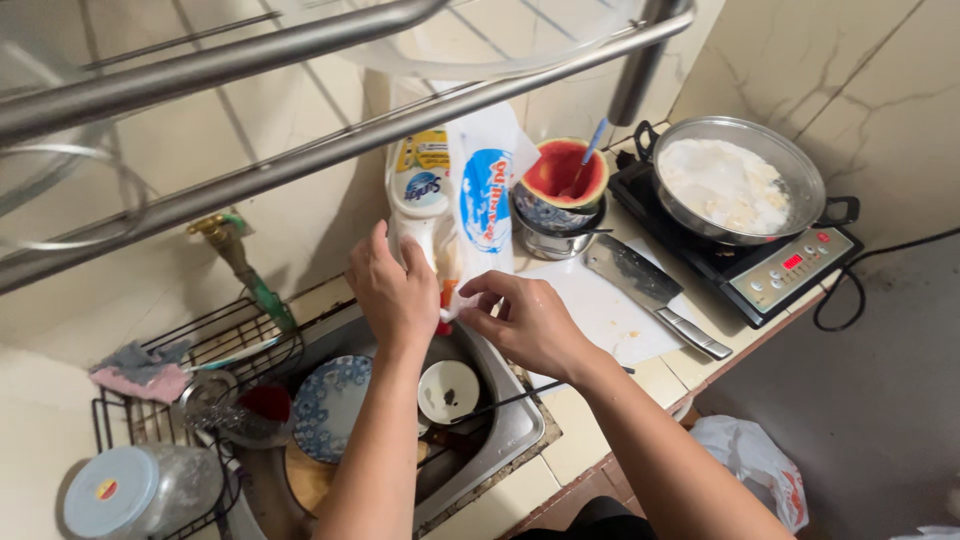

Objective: The person moves a plate of sliced cabbage aside on the counter, then washes a pan holding dough pieces in the sink. They knead and squeeze the dough under running water, gather it in one hand, rinse the pan, and scrub it with a sponge.

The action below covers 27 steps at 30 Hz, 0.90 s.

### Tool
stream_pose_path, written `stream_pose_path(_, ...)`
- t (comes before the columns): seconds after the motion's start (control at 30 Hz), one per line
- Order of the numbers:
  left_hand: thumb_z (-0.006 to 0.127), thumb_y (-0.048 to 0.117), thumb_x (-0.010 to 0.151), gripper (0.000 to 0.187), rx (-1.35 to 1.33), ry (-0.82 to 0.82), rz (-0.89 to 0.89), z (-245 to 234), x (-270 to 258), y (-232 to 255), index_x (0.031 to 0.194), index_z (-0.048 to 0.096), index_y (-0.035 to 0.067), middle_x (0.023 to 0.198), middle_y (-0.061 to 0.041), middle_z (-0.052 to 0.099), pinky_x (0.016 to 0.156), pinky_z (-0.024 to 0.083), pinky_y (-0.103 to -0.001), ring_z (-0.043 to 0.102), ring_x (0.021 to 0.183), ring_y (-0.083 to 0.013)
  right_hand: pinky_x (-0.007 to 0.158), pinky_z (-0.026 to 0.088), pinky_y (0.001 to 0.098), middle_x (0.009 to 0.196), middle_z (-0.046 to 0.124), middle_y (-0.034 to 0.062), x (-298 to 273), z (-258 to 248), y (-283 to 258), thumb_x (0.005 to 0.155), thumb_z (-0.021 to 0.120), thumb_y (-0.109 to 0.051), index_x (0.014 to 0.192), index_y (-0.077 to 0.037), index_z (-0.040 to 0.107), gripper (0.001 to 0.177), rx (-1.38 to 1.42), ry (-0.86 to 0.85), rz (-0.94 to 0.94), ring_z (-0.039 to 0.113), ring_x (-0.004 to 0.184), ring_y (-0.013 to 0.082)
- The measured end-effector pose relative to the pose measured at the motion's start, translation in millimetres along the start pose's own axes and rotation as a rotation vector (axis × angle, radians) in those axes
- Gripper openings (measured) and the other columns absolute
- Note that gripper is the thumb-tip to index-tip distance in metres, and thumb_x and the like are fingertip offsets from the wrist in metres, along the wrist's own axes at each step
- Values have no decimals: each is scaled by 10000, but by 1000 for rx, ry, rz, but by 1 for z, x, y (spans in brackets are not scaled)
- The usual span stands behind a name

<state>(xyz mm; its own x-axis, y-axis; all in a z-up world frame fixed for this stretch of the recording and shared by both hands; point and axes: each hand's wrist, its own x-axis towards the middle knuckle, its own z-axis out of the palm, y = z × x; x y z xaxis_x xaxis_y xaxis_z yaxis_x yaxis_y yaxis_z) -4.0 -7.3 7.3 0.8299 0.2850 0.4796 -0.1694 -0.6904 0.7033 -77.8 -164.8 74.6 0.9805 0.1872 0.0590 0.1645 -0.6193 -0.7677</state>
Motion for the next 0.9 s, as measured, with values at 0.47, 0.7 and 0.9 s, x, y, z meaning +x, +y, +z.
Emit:
stream_pose_path(0.47,660,68,993,69,-276,19,410,36,-40,155,1034,620,29,1065,-136,627,988,441,-484,577,1072,-363,517,506,267,717,673,25,-42,-75,147,915,731,-198,933,27,730,226,386,299,333,597,579,93)
stream_pose_path(0.7,679,81,967,60,-430,-239,268,135,-71,204,982,659,27,958,-125,656,820,502,-420,637,915,-312,526,502,283,695,680,48,-69,-159,267,908,723,-202,899,9,737,212,300,519,562,593,564,96)
stream_pose_path(0.9,698,133,943,101,-482,-481,105,224,-98,258,953,674,36,901,-100,677,735,543,-373,686,799,-227,764,562,403,841,757,118,-99,-242,366,911,659,-260,1143,-106,783,304,-66,629,806,732,778,251)
